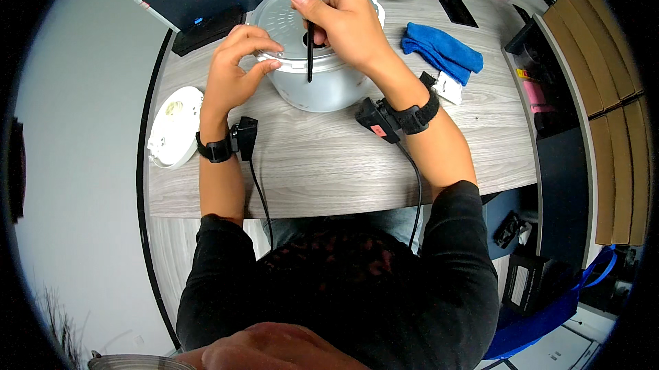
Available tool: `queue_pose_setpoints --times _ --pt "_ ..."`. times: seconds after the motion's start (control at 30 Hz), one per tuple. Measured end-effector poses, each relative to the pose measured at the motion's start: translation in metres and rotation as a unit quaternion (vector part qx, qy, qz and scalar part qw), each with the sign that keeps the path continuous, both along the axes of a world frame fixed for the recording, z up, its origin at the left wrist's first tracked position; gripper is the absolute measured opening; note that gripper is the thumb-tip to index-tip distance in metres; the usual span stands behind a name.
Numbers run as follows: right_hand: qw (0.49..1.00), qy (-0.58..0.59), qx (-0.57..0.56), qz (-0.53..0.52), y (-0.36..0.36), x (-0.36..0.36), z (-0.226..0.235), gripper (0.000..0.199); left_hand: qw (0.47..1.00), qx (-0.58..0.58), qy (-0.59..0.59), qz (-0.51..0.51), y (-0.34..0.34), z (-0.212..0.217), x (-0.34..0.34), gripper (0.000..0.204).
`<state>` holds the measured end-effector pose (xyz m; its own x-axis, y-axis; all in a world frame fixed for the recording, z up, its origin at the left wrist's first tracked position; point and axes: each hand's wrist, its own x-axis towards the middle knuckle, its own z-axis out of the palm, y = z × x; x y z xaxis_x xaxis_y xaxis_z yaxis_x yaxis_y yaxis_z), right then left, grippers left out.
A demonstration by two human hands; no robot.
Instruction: The person uses a screwdriver to remove screws from the lid of a white cylindrical appliance, then removes the lid and wipes the rim with a blue cloth.
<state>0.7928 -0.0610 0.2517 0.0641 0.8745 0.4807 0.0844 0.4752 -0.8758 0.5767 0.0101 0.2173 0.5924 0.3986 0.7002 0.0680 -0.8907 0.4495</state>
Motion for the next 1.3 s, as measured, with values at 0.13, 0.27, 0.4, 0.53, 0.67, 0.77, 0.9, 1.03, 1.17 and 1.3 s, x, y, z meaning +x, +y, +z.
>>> queue_pose_setpoints --times 0.13,0.27,0.4,0.53,0.67,0.77,0.9,1.03,1.17,1.3 --pt "1.0 -0.024 -0.003 0.001 0.016 0.008 0.003 0.027 1.0 0.02 -0.01 0.003 0.001 -0.007 0.01 0.023" --pt "0.999 0.035 -0.008 0.004 0.013 0.015 0.018 0.023 0.998 0.042 -0.043 0.016 -0.009 -0.013 0.033 0.024" --pt "0.999 0.002 0.025 -0.029 0.01 0.036 0.03 0.024 0.995 0.054 -0.067 0.045 -0.022 -0.011 0.056 0.024" --pt "0.998 0.043 0.036 -0.013 0.007 0.044 0.034 0.025 0.994 0.066 -0.054 0.071 -0.033 -0.007 0.068 0.021" --pt "0.998 0.026 0.047 -0.033 0.002 0.047 0.042 0.024 0.994 0.08 0.002 0.078 -0.041 0.006 0.069 0.021" --pt "0.998 0.016 0.047 -0.037 0.001 0.044 0.045 0.023 0.999 -0.037 0.022 0.01 -0.036 0.015 0.068 0.021" --pt "0.998 0.02 0.059 -0.01 0.008 0.039 0.042 0.023 0.989 -0.128 -0.066 -0.028 -0.035 0.019 0.077 0.022" --pt "0.997 0.0 0.073 -0.013 0.009 0.036 0.043 0.022 0.99 -0.12 -0.064 -0.02 -0.03 0.014 0.079 0.022" --pt "0.997 -0.01 0.067 -0.021 0.012 0.036 0.044 0.022 0.993 -0.109 -0.054 0.0 -0.027 0.012 0.08 0.021" --pt "0.999 -0.009 0.051 -0.007 0.014 0.042 0.042 0.021 0.992 -0.111 -0.052 0.001 -0.023 0.008 0.083 0.02"
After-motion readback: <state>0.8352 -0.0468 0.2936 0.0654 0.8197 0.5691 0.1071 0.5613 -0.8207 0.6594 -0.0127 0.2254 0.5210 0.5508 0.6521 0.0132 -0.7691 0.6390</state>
